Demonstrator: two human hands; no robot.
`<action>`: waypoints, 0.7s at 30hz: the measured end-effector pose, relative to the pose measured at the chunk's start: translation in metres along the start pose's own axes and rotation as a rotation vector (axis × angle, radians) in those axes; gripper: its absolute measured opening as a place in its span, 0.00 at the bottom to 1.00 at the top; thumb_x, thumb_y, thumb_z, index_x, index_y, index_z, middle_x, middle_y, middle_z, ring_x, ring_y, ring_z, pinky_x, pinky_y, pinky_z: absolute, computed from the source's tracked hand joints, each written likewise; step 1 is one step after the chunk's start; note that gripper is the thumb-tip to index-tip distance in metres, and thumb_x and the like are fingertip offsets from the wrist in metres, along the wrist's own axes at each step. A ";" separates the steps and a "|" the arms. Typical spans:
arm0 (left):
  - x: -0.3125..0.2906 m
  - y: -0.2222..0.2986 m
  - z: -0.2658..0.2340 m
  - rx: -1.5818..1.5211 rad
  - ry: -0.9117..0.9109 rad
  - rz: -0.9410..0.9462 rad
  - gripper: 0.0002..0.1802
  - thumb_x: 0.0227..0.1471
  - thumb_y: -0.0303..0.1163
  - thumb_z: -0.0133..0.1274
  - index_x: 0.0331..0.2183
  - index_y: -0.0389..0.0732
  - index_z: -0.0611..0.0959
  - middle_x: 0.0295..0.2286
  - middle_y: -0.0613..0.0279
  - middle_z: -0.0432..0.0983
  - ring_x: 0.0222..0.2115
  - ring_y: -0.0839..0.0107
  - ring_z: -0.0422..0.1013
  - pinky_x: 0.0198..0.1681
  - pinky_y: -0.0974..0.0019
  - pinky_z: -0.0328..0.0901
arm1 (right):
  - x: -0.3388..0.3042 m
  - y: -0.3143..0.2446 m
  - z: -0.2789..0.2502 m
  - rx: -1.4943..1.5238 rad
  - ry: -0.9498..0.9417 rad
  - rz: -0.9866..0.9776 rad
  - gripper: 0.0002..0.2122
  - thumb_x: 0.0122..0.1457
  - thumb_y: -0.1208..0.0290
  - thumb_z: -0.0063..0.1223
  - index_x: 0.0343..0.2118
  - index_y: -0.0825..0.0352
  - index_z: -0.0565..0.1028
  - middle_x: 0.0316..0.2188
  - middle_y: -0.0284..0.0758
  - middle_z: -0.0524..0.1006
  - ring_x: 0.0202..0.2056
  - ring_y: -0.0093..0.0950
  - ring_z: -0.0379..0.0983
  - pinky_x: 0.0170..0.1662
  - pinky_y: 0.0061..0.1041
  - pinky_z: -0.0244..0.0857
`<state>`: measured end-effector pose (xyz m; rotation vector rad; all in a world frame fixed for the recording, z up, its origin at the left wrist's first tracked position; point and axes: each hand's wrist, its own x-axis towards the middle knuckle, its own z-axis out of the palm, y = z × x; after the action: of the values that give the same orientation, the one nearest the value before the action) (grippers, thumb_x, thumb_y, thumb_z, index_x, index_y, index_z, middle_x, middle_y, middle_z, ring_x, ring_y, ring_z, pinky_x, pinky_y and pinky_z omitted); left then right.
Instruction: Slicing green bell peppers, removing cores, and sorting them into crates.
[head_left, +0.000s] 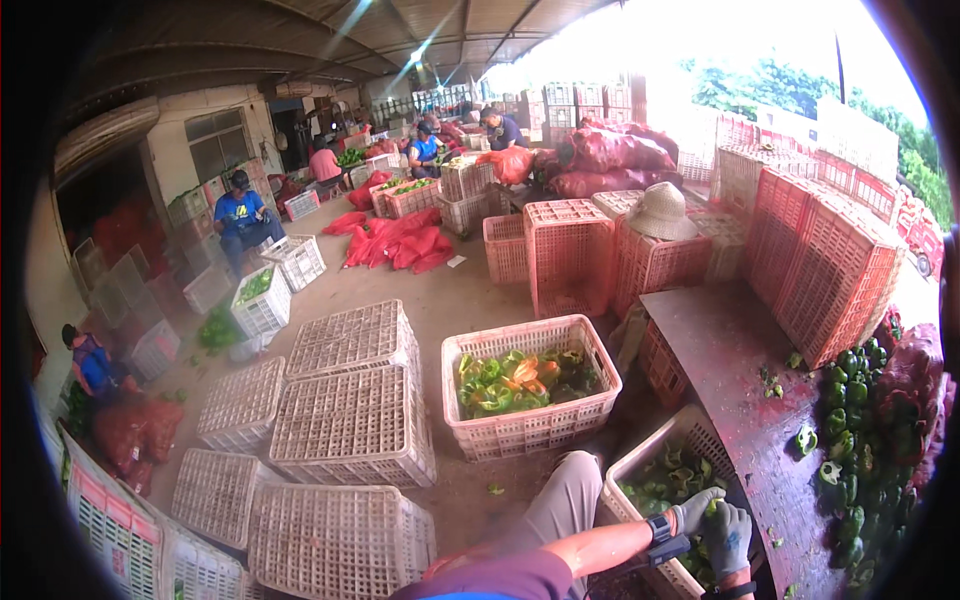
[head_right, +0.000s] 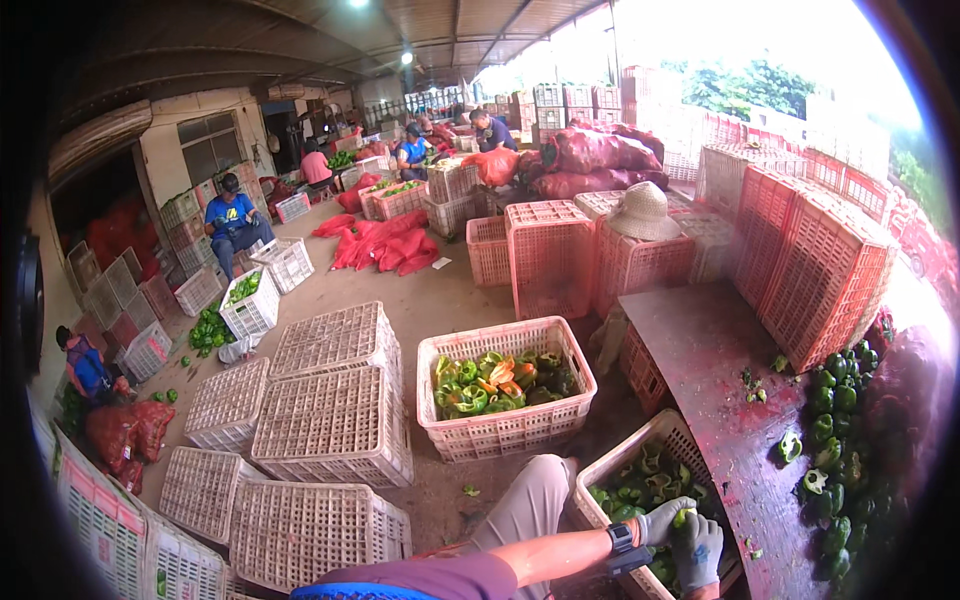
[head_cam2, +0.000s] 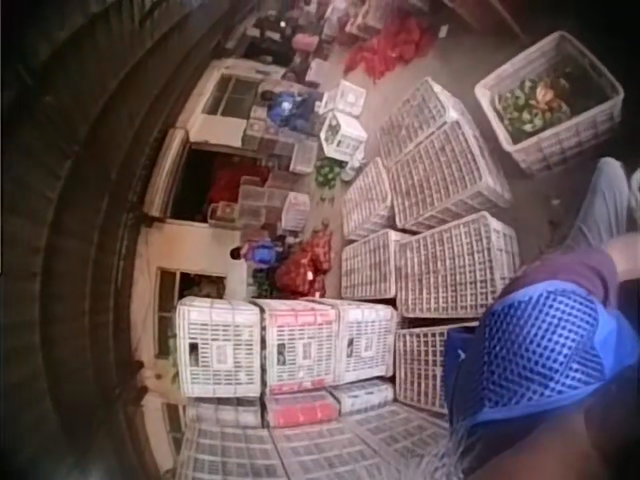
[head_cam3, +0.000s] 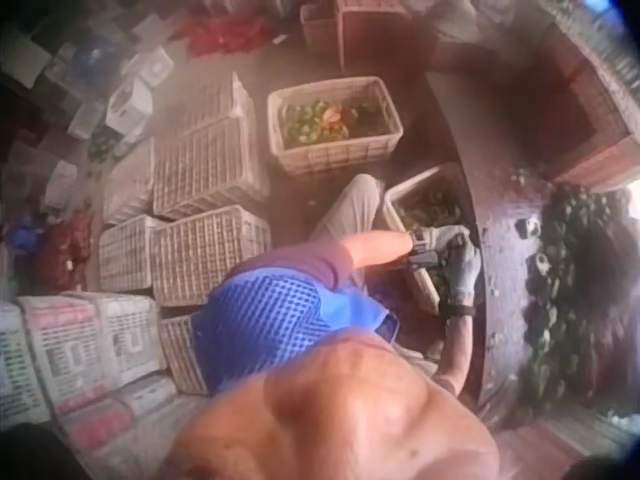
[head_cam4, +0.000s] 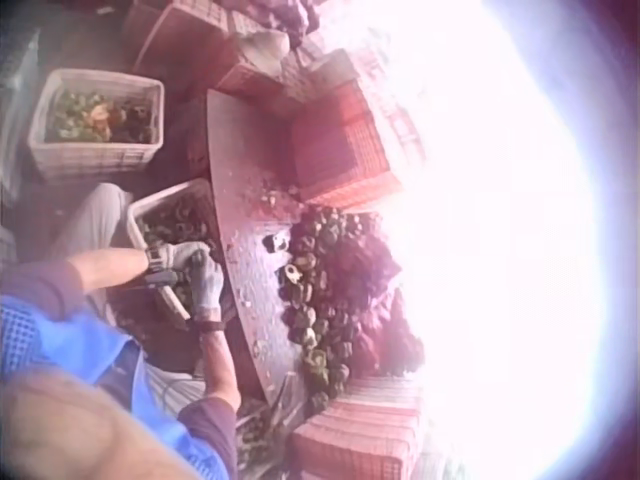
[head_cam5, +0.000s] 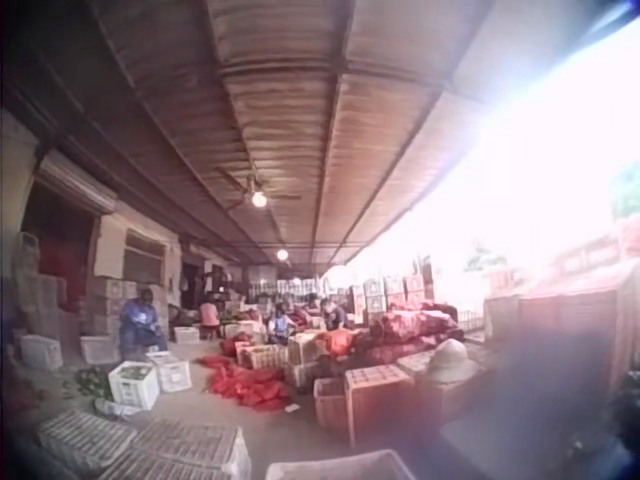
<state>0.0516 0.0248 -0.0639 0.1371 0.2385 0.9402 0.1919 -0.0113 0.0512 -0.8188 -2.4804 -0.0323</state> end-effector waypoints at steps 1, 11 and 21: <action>-0.007 0.000 -0.003 -0.030 -0.072 -0.039 0.14 0.54 0.50 0.56 0.29 0.51 0.80 0.34 0.63 0.79 0.39 0.68 0.72 0.46 0.57 0.67 | -0.002 -0.004 0.000 -0.030 0.034 -0.047 0.18 0.50 0.75 0.58 0.46 0.65 0.73 0.34 0.40 0.76 0.35 0.43 0.72 0.39 0.43 0.64; -0.018 -0.045 0.000 0.671 0.576 0.685 0.15 0.66 0.42 0.46 0.43 0.42 0.80 0.38 0.65 0.74 0.40 0.72 0.69 0.49 0.65 0.66 | -0.008 -0.031 0.005 0.136 -0.062 0.201 0.10 0.55 0.76 0.53 0.41 0.67 0.75 0.30 0.39 0.77 0.35 0.43 0.72 0.40 0.45 0.64; -0.037 0.006 0.046 1.359 0.727 0.659 0.25 0.57 0.44 0.59 0.49 0.37 0.75 0.35 0.49 0.76 0.36 0.56 0.73 0.41 0.55 0.69 | -0.067 0.051 -0.051 0.095 0.149 0.562 0.07 0.65 0.72 0.50 0.41 0.66 0.78 0.30 0.42 0.79 0.33 0.42 0.74 0.39 0.41 0.68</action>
<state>0.0376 -0.0021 -0.0130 1.1837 1.5666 1.3071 0.2900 -0.0160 0.0559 -1.3833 -2.0211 0.2131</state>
